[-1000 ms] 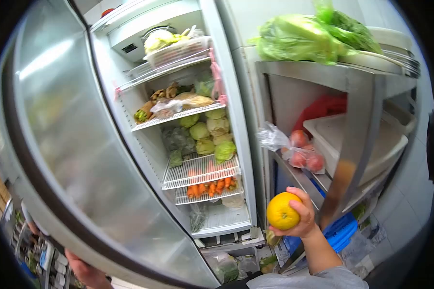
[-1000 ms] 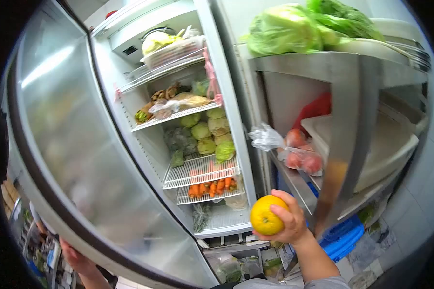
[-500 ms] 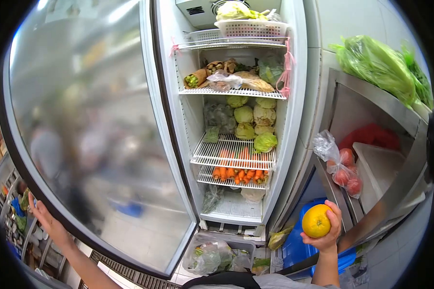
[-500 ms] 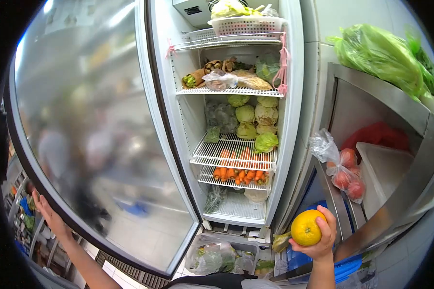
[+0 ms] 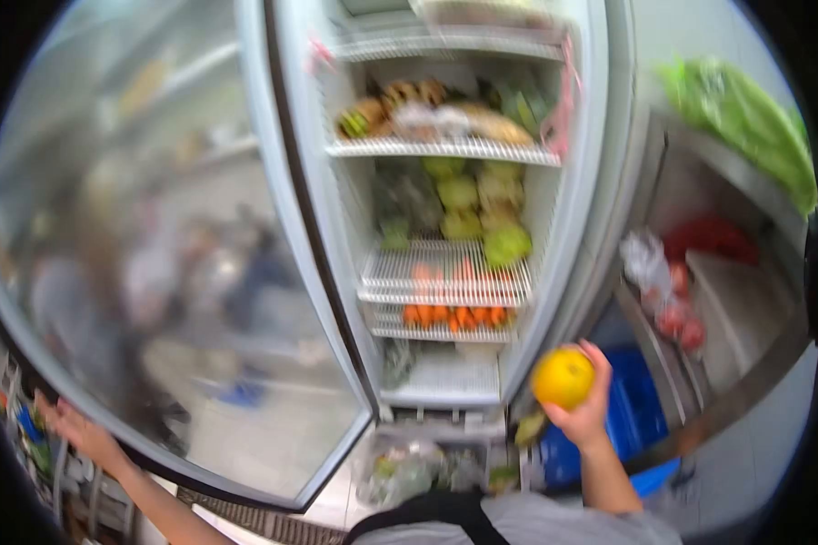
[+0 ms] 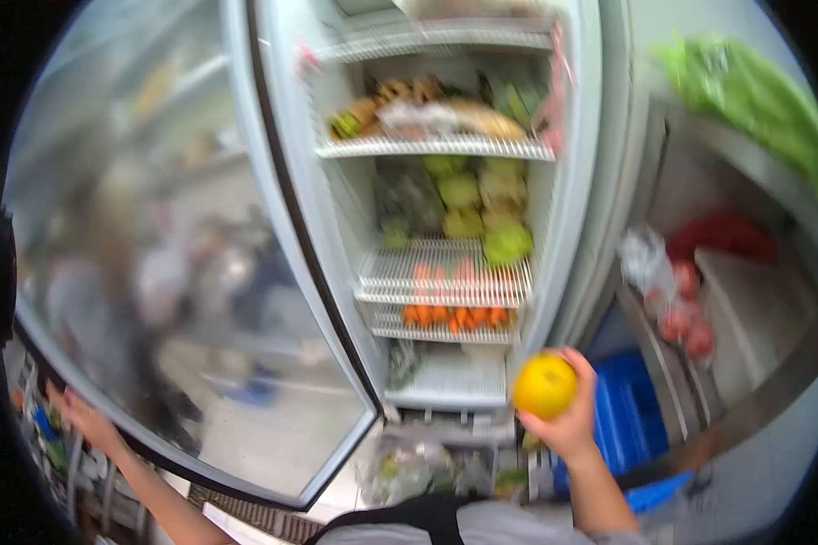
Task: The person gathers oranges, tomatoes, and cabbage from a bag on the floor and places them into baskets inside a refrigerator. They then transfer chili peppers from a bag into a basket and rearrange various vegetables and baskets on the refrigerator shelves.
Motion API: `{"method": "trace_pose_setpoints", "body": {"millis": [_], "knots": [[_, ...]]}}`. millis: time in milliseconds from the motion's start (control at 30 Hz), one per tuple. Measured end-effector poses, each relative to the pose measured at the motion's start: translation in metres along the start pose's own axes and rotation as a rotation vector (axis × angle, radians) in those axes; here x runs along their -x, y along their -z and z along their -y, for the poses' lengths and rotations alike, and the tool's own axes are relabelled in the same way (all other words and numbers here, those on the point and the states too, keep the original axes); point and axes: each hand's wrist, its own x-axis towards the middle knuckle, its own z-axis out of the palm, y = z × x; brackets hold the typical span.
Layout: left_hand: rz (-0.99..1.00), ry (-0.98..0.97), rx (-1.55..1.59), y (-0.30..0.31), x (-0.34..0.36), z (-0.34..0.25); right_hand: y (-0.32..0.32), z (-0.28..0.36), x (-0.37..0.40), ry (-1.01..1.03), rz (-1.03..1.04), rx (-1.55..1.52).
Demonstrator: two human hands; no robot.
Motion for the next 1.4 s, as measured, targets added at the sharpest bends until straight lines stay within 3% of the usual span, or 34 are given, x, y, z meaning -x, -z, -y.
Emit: {"method": "trace_pose_setpoints", "body": {"millis": [33, 67, 100, 133, 167, 200, 267, 300, 367, 400, 467, 500, 567, 600, 667, 700, 767, 800, 833, 900, 933, 967, 1033, 1100, 1167, 1233, 1300, 1333, 1400], "knots": [[-0.140, -0.058, -0.047, -0.008, 0.008, 0.007, -0.019, -0.004, 0.002, 0.010, 0.076, 0.272], [-0.216, -0.256, -0.082, -0.023, 0.033, -0.037, -0.050, -0.004, 0.005, -0.109, 0.145, 0.065], [-0.129, -0.741, -0.109, -0.028, 0.049, -0.047, -0.081, 0.007, 0.006, -0.242, 0.287, -0.093], [0.110, -0.552, 0.164, -0.034, 0.085, -0.071, -0.108, 0.007, 0.014, -0.347, 0.409, -0.232], [0.488, -0.629, 0.413, -0.047, 0.117, -0.093, -0.134, 0.007, 0.019, -0.395, 0.497, -0.341], [0.856, -0.687, 0.653, -0.057, 0.147, -0.112, -0.164, -0.004, 0.033, -0.296, 0.549, -0.309], [1.117, -0.672, 0.866, -0.066, 0.207, -0.131, -0.193, 0.023, 0.030, -0.795, 0.762, -0.829], [1.257, -0.529, 0.932, -0.064, 0.220, -0.131, -0.215, 0.020, 0.044, -0.719, 0.803, -0.966], [1.182, -0.497, 0.976, -0.072, 0.232, -0.103, -0.234, 0.017, 0.056, -0.457, 0.840, -0.889], [1.193, -0.500, 0.989, -0.074, 0.227, -0.094, -0.234, 0.015, 0.055, -0.463, 0.823, -0.886], [1.291, -0.503, 0.957, -0.080, 0.211, -0.081, -0.230, 0.010, 0.045, -0.696, 1.209, -0.954], [1.289, -0.500, 0.961, -0.083, 0.206, -0.076, -0.229, 0.009, 0.043, -0.699, 1.209, -0.949], [1.127, -0.518, 0.830, -0.087, 0.196, -0.065, -0.227, 0.009, 0.043, -0.298, 1.265, -0.497], [1.037, -0.514, 0.764, -0.090, 0.190, -0.060, -0.227, 0.002, 0.047, -0.247, 1.170, -0.479], [0.880, -0.410, 0.661, -0.092, 0.178, -0.050, -0.216, -0.014, 0.033, -0.129, 1.026, -0.150], [0.808, -0.413, 0.620, -0.091, 0.169, -0.038, -0.202, -0.019, 0.014, -0.204, 0.947, -0.070], [0.741, -0.343, 0.612, -0.081, 0.154, -0.022, -0.171, -0.049, -0.014, -0.127, 0.676, 0.141], [0.677, -0.363, 0.569, -0.077, 0.149, -0.023, -0.150, -0.054, -0.035, -0.180, 0.518, 0.162], [0.685, -0.370, 0.563, -0.075, 0.146, -0.021, -0.126, -0.077, -0.051, -0.120, 0.391, 0.400], [0.605, -0.372, 0.494, -0.066, 0.140, -0.017, -0.086, -0.102, -0.082, -0.222, 0.056, 0.404], [0.558, -0.515, 0.250, -0.059, 0.133, -0.017, -0.062, -0.130, -0.095, -0.179, -0.097, 0.420], [0.569, -0.524, 0.237, -0.054, 0.133, -0.019, -0.041, -0.150, -0.105, -0.151, -0.181, 0.525], [0.581, -0.295, 0.283, -0.048, 0.138, -0.027, -0.019, -0.172, -0.113, -0.186, -0.210, 0.631], [0.580, -0.282, 0.347, -0.044, 0.136, -0.034, 0.002, -0.205, -0.117, -0.043, -0.368, 0.758], [0.629, -0.226, 0.195, -0.035, 0.133, -0.047, 0.011, -0.238, -0.119, 0.042, -0.392, 0.772], [0.647, -0.199, 0.243, -0.031, 0.137, -0.068, 0.006, -0.263, -0.113, 0.018, -0.310, 0.722], [0.653, -0.007, 0.194, -0.029, 0.143, -0.096, -0.012, -0.274, -0.092, -0.081, -0.256, 0.618], [0.633, -0.113, 0.191, -0.023, 0.138, -0.100, -0.020, -0.276, -0.072, -0.099, -0.177, 0.699], [0.588, 0.040, 0.107, -0.019, 0.140, -0.112, -0.033, -0.262, -0.021, -0.276, -0.028, 0.488]]}}
